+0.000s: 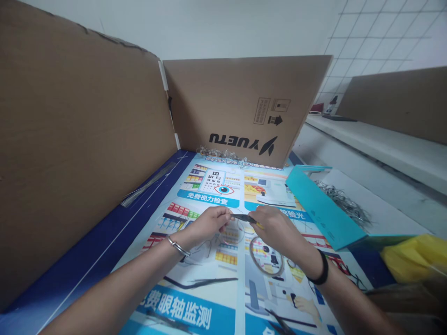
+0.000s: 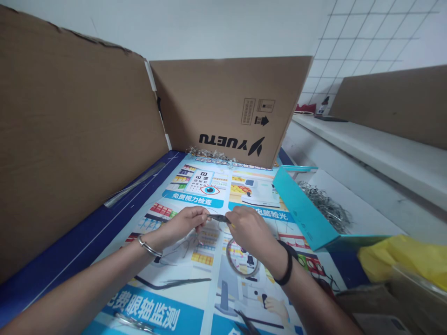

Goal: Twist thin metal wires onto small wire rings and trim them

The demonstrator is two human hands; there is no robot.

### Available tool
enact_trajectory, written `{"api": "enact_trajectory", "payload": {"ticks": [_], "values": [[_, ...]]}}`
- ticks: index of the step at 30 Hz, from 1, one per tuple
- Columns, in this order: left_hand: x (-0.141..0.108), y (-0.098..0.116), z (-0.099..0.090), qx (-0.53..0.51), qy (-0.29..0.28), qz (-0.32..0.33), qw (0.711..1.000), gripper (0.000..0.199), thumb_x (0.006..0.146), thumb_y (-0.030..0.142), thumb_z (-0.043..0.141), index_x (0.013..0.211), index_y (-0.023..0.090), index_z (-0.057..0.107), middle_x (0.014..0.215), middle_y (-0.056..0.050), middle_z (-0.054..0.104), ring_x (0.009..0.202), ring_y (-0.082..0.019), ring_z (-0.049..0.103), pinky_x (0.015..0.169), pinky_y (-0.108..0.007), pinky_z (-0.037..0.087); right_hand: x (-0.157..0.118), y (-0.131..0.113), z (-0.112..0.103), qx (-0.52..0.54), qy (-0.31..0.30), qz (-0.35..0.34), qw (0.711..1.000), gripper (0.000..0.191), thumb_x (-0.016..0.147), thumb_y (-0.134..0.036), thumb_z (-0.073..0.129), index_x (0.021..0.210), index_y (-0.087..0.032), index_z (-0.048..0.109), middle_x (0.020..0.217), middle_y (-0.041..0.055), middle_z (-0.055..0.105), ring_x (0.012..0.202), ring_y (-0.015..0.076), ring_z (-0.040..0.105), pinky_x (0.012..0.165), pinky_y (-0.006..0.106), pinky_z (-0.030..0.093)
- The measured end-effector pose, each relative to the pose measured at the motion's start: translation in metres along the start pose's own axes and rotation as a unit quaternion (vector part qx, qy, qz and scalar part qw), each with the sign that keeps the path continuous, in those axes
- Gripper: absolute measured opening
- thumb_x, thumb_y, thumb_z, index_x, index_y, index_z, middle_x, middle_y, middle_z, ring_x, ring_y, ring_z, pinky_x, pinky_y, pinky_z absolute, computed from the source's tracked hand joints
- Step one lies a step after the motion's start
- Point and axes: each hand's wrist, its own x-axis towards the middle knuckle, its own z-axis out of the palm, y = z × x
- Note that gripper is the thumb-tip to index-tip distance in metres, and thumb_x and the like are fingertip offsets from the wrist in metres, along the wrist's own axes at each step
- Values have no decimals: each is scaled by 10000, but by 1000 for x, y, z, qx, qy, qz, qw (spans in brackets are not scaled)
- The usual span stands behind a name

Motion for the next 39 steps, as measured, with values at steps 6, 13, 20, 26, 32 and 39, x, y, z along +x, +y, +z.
{"api": "enact_trajectory", "payload": {"ticks": [6, 13, 20, 26, 32, 39], "values": [[1, 0, 0, 33, 13, 2, 999, 141, 750, 294, 485, 679, 172, 487, 572, 45, 438, 499, -90, 426, 476, -197, 316, 0, -2, -1, -26, -10, -11, 1000, 160, 833, -137, 493, 854, -178, 646, 758, 51, 607, 750, 186, 539, 683, 293, 355], [1, -1, 0, 59, 27, 3, 998, 127, 757, 262, 456, 700, 163, 510, 584, 41, 453, 495, -84, 425, 495, -202, 324, 0, -2, 0, -52, 2, -18, 998, 159, 813, -100, 496, 821, -169, 638, 736, 50, 597, 730, 185, 522, 672, 293, 335], [2, -3, 0, 69, 33, 1, 997, 154, 772, 290, 466, 723, 161, 535, 556, 44, 439, 500, -91, 427, 473, -195, 314, 1, -3, 1, -44, -10, -18, 999, 172, 806, -89, 489, 824, -169, 640, 745, 51, 610, 727, 179, 531, 668, 285, 337], [3, -1, 2, 23, 58, -5, 998, 112, 729, 247, 497, 665, 157, 519, 554, 47, 455, 460, -74, 427, 470, -196, 335, 2, -1, 2, 38, -27, 25, 999, 117, 829, -178, 509, 833, -181, 626, 788, 43, 611, 768, 175, 551, 669, 267, 360], [3, -3, 4, -146, 178, -7, 973, 130, 712, 273, 560, 730, 145, 560, 588, 37, 501, 484, -78, 461, 506, -213, 395, 6, -6, 3, 144, 22, 138, 980, 142, 802, -322, 581, 785, -190, 530, 759, 18, 570, 690, 163, 523, 595, 258, 373], [-4, 4, 15, -229, 200, -16, 952, 149, 684, 262, 614, 753, 134, 581, 570, 32, 515, 504, -81, 492, 519, -207, 419, 1, -26, 17, 130, 89, 27, 987, 292, 726, -390, 698, 833, -193, 511, 810, 55, 558, 770, 209, 511, 658, 306, 413]]}}
